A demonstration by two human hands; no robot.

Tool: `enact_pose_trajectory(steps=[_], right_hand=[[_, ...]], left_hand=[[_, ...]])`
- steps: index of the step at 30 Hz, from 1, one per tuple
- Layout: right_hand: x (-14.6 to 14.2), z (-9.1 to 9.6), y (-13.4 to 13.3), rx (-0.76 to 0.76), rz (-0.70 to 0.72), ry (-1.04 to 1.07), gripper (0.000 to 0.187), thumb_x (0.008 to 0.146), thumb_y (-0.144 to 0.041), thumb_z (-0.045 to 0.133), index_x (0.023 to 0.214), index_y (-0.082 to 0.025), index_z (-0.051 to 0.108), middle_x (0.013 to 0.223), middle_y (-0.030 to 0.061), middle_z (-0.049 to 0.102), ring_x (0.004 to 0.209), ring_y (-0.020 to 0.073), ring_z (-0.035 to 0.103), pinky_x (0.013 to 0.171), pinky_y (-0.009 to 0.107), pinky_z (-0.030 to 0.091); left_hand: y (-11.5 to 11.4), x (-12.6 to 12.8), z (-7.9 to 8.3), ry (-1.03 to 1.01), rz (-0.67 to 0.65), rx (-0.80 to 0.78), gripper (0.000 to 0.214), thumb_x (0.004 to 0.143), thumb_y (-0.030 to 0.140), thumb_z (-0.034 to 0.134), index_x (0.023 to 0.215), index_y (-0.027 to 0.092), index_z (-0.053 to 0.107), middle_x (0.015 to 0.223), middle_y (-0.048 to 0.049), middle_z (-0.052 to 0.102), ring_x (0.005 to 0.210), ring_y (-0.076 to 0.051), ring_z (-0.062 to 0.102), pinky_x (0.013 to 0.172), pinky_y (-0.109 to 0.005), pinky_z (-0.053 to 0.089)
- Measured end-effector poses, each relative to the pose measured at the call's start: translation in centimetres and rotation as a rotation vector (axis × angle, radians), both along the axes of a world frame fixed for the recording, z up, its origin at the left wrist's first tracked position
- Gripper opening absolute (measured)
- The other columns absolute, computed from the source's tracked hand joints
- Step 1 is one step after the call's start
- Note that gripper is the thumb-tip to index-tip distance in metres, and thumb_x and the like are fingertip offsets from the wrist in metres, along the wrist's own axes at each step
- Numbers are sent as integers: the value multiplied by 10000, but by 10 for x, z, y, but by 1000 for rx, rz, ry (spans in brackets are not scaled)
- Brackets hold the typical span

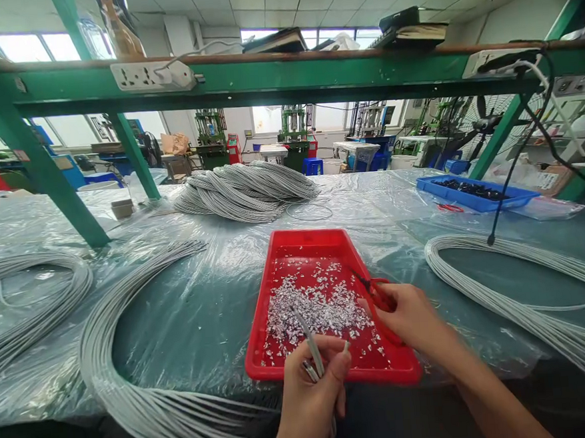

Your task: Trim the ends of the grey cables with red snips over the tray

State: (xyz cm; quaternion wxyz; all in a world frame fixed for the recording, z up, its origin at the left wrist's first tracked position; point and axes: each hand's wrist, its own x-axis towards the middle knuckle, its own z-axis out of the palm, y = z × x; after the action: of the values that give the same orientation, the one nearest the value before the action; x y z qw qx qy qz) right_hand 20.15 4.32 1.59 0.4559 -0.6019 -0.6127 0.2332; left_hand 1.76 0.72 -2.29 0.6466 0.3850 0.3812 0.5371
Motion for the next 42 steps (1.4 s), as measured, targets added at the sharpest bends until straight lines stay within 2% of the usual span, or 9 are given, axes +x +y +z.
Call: enact_pose_trajectory(steps=[3, 5, 8, 13, 18, 22, 26, 36, 42], right_hand=[[3, -3, 15, -41, 129, -27, 319, 797, -366, 800, 625, -221, 573, 553, -84, 577, 522, 145, 594, 541, 283, 516], [3, -6, 8, -58, 213, 5, 234, 781, -390, 762, 903, -200, 701, 847, 37, 776, 764, 227, 738, 729, 369, 620], [9, -14, -23, -108, 238, 28, 560, 791, -468, 729, 1261, -165, 698, 1256, 180, 759, 1103, 344, 735, 935, 458, 612], [34, -36, -77, -205, 346, -122, 756, 723, -400, 829, 1443, -255, 648, 1375, 186, 705, 1169, 419, 710, 927, 452, 628], [40, -32, -88, -225, 357, -210, 682, 766, -341, 829, 1426, -329, 660, 1352, 151, 727, 1129, 410, 734, 883, 433, 644], [31, -15, -84, -218, 376, -168, 416, 811, -339, 799, 1226, -304, 784, 1056, 110, 829, 786, 310, 794, 605, 298, 662], [25, 1, -83, -306, 444, -325, 271, 908, -472, 676, 1106, -313, 770, 939, 71, 798, 751, 258, 748, 628, 288, 628], [2, 33, -74, -455, 334, -244, 297, 861, -496, 556, 952, -256, 704, 827, 51, 713, 818, 293, 699, 774, 414, 547], [4, 21, -74, -492, 206, -253, 830, 704, -548, 682, 1411, -121, 603, 1377, 252, 637, 1279, 478, 580, 1081, 616, 448]], left_hand=[[1, -8, 6, -100, -22, -16, 530, 627, 587, 916, 878, 145, 768, 607, 67, 553, 315, 9, 365, 351, -144, 229], [0, -12, 7, -137, -13, -6, 507, 631, 563, 927, 901, 157, 786, 619, 67, 556, 320, 24, 353, 354, -131, 218], [-2, -14, 9, -174, -2, -9, 468, 641, 538, 932, 907, 177, 800, 633, 67, 562, 332, 40, 334, 363, -121, 200], [-8, -14, 12, -173, -34, -29, 440, 664, 529, 921, 878, 175, 772, 583, 88, 503, 350, 29, 287, 374, -134, 184], [-10, -15, 10, -27, -86, 12, 443, 697, 571, 884, 831, 162, 782, 493, 97, 385, 419, -12, 237, 408, -158, 121], [-9, -17, 3, 11, -97, 83, 378, 750, 548, 857, 846, 186, 801, 590, 61, 472, 420, -13, 261, 384, -179, 113], [-6, -18, -2, -12, -145, 133, 358, 776, 538, 840, 853, 191, 797, 534, 77, 426, 412, -23, 257, 376, -174, 134], [-6, -20, 19, -94, -131, -46, 438, 656, 544, 918, 845, 171, 787, 481, 114, 403, 381, 12, 241, 391, -136, 168], [-5, -20, 20, -169, -123, -86, 443, 631, 513, 945, 868, 175, 784, 559, 89, 511, 364, 34, 272, 382, -130, 175]])
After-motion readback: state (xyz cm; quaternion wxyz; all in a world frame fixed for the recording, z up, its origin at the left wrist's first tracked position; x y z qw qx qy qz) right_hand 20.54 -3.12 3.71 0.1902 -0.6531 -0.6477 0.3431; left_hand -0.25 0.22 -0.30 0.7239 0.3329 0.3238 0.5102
